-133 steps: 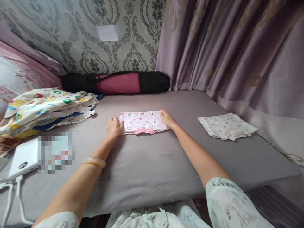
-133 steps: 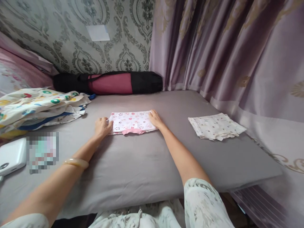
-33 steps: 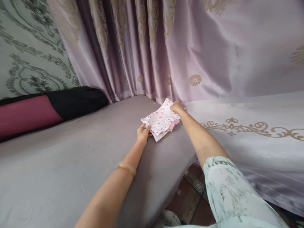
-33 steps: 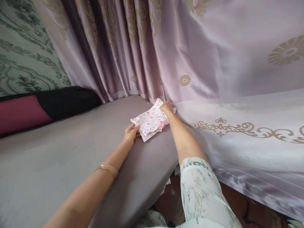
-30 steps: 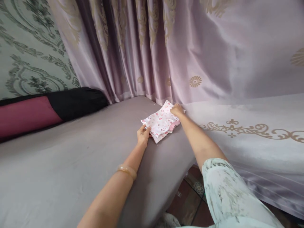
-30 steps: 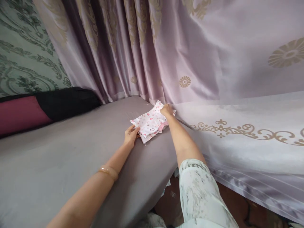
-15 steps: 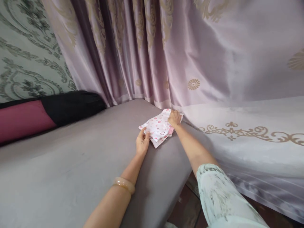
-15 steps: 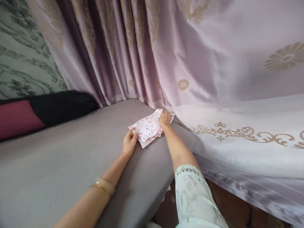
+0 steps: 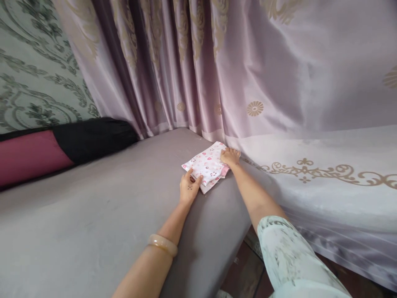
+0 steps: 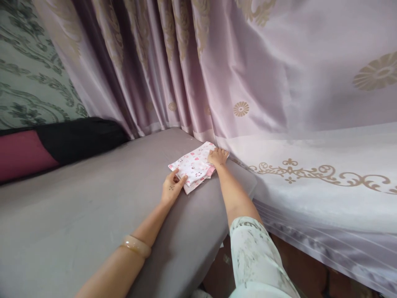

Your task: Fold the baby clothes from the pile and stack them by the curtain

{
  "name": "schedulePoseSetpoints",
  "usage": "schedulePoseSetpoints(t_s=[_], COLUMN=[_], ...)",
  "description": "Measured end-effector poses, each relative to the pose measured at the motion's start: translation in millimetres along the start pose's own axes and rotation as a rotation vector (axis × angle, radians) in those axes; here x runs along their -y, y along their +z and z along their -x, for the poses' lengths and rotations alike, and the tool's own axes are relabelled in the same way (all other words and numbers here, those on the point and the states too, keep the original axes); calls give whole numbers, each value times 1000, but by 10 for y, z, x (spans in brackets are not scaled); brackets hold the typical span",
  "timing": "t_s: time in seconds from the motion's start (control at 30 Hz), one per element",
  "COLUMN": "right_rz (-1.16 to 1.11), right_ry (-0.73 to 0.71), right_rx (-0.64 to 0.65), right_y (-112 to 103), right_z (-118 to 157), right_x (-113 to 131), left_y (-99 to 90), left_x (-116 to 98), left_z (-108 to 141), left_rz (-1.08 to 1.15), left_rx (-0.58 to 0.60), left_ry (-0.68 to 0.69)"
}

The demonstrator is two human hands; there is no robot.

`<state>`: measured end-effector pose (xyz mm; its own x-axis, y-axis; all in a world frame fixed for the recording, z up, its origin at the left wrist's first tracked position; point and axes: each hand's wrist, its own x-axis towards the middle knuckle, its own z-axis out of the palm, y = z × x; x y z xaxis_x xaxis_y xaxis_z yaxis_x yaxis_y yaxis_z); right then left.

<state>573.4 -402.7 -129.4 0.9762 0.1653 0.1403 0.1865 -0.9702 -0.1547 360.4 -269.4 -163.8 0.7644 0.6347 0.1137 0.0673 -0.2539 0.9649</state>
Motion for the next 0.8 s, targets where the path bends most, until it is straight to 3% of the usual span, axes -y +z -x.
schedulePoseSetpoints(t_s=[0.1,0.23,0.33,0.43,0.63,0.73,0.8], right_rz=[16,33,-27,-42,19,26,24], right_ry=[-5,-123,-236,-250,-253,-259,-263], right_rx=[58,22,123,209,140,125,132], right_y=[-65,-142,-131,-69,9,-12,-40], right_z=[-5,93,249,396,483,477,474], right_x=[11,122,255,339,345,342,342], left_y=[0,-2,-10,-11,-13,-141,-322], left_x=[-6,8,14,8,32,63,83], left_z=[15,18,19,19,-12,16,66], left_rz=[-13,-53,-69,-73,73,222,283], left_rx=[-4,-12,-2,1,3,67,99], left_ry=[7,53,78,67,-16,-105,-182])
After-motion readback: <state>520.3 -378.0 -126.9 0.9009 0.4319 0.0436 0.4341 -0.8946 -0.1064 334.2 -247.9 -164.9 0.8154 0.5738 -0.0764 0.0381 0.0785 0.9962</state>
